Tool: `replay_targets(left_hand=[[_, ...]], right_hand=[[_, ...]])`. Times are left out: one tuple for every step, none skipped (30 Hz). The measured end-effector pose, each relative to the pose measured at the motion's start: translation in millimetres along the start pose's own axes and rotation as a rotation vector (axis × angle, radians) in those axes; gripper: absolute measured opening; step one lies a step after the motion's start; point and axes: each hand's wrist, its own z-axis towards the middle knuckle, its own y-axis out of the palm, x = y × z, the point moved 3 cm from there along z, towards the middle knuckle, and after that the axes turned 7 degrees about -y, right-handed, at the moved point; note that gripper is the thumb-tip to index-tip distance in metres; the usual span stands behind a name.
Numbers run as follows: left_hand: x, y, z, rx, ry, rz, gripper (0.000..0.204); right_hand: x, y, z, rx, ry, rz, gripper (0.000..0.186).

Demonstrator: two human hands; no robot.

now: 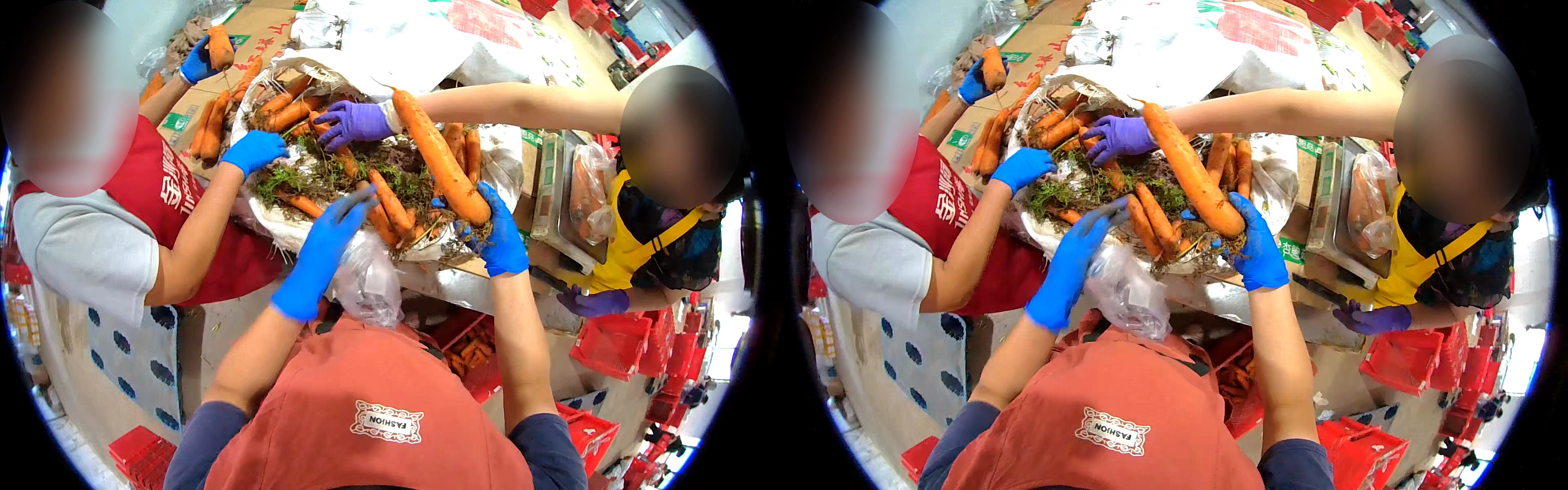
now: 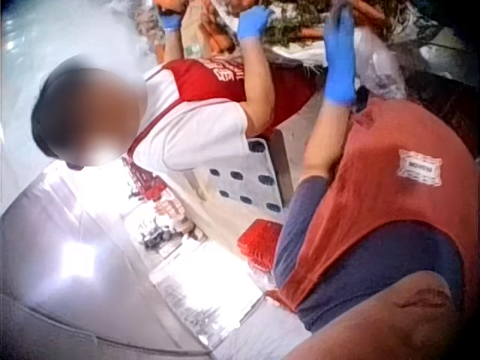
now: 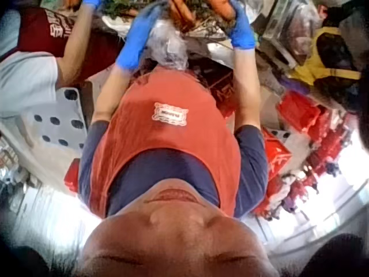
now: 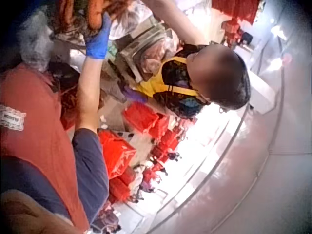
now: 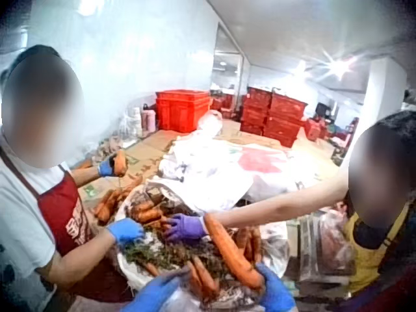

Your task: The person sorts carrots from a large sack, removes dirt and green tops, and places them into clear plastic bags. The person works alongside two other individuals in a commercial packing area, handling the vegetables by hand to prepare them for packaging.

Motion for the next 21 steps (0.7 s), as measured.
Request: replay_targets(left_hand=[[4,12,16,-0.020,0.019,0.042,0.043],[7,22,30,-0.045,0.031,-0.016,0.044],[8,30,43,-0.076,-0.017,-0.167,0.046],[9,38,53,-0.126,-0.026,-0.334,0.048],[9,42,57,-0.089,-0.041,-0.394,0.050],[8,46,60,-0.062,-0.045,-0.456,0.052],[8,48,61,-0.038,-0.048,-0.516,0.054],[9,50,59,-0.066,-0.007,-0.502,0.053],[10,53,58,-0.094,0.036,-0.488,0.052],[11,54,55,-0.116,0.084,-0.491,0.051],[12,54,55,-0.116,0.137,-0.513,0.051],[13,52,54,-0.098,0.180,-0.496,0.052],[12,50,54,-0.076,0.212,-0.480,0.052],[13,47,56,-0.052,0.238,-0.468,0.053],[14,43,57,-0.066,0.286,-0.501,0.055],[13,37,59,-0.052,0.265,-0.555,0.055],[13,30,61,-0.056,0.265,-0.615,0.054],[14,23,63,-0.067,0.263,-0.667,0.054],[16,15,65,-0.058,0.271,-0.755,0.055],[16,7,66,-0.026,0.243,-0.766,0.054],[16,-1,67,0.014,0.222,-0.754,0.054]], right_hand=[[-1,6,-2,-0.090,-0.004,0.000,0.039],[-3,12,-5,-0.174,-0.015,-0.007,0.039],[-4,13,-5,-0.063,-0.056,-0.096,0.040],[-3,16,-8,-0.082,-0.017,-0.042,0.041],[-1,20,-10,-0.121,0.026,0.026,0.041],[1,26,-13,-0.232,0.064,0.128,0.042],[3,29,-12,-0.296,0.032,0.099,0.044],[4,28,-11,-0.218,-0.041,0.047,0.041],[7,27,-7,-0.178,-0.076,0.050,0.039],[11,29,-3,-0.244,-0.124,0.075,0.037],[14,26,4,-0.174,-0.164,-0.020,0.034],[16,25,8,-0.220,-0.275,-0.112,0.032],[22,19,20,-0.106,-0.206,-0.004,0.032],[28,12,30,0.035,-0.117,0.098,0.031],[29,6,40,0.078,-0.140,0.063,0.031],[29,-2,48,0.121,-0.154,0.040,0.031],[27,-12,55,0.196,-0.144,0.010,0.031],[21,-16,63,0.077,-0.161,0.044,0.031],[14,-21,71,-0.014,-0.149,0.068,0.031],[9,-27,76,-0.051,-0.135,0.082,0.031],[3,-34,87,0.110,-0.129,0.004,0.032]])
